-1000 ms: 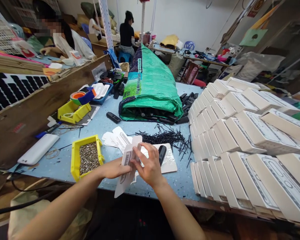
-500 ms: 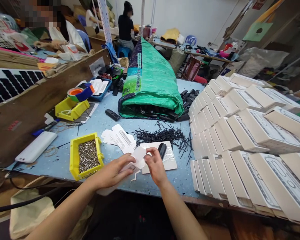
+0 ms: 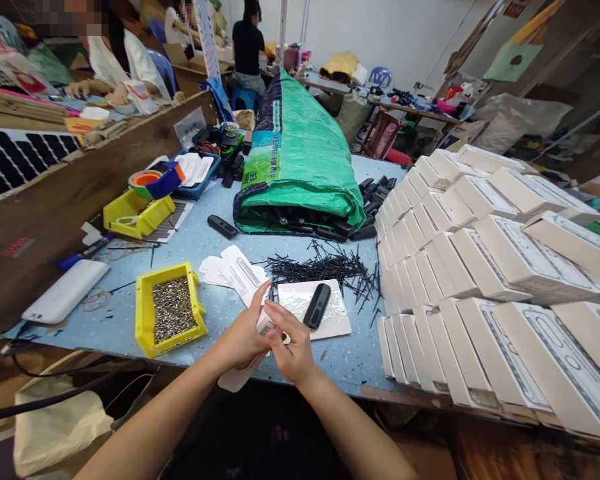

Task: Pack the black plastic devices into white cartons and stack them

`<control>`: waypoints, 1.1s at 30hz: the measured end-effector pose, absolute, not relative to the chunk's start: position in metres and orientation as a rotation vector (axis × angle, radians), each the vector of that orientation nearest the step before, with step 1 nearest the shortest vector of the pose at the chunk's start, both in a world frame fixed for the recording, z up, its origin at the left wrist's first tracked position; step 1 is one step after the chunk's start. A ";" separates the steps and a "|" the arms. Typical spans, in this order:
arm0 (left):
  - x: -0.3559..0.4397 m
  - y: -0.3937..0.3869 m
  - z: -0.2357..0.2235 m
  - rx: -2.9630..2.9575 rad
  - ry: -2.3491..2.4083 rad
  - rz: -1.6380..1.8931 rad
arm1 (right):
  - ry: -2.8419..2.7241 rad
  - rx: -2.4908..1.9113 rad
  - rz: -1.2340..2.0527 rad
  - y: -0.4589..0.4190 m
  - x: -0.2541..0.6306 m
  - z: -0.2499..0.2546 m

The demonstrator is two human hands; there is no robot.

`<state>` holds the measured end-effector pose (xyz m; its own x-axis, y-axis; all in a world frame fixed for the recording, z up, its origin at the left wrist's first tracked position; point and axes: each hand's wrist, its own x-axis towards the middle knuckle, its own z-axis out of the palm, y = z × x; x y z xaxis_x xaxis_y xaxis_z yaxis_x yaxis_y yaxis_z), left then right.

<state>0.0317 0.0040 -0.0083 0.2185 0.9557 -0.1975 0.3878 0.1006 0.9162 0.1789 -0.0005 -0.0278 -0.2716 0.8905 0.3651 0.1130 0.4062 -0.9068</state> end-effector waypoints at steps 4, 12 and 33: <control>0.013 0.005 -0.020 1.097 1.397 0.814 | -2.266 -1.059 0.718 0.026 0.230 -0.031; 0.002 0.008 -0.038 0.043 1.054 1.256 | -1.840 -1.262 0.975 0.040 0.271 -0.032; 0.004 -0.025 -0.072 1.743 1.702 0.847 | -2.306 -1.367 0.837 0.188 0.112 -0.054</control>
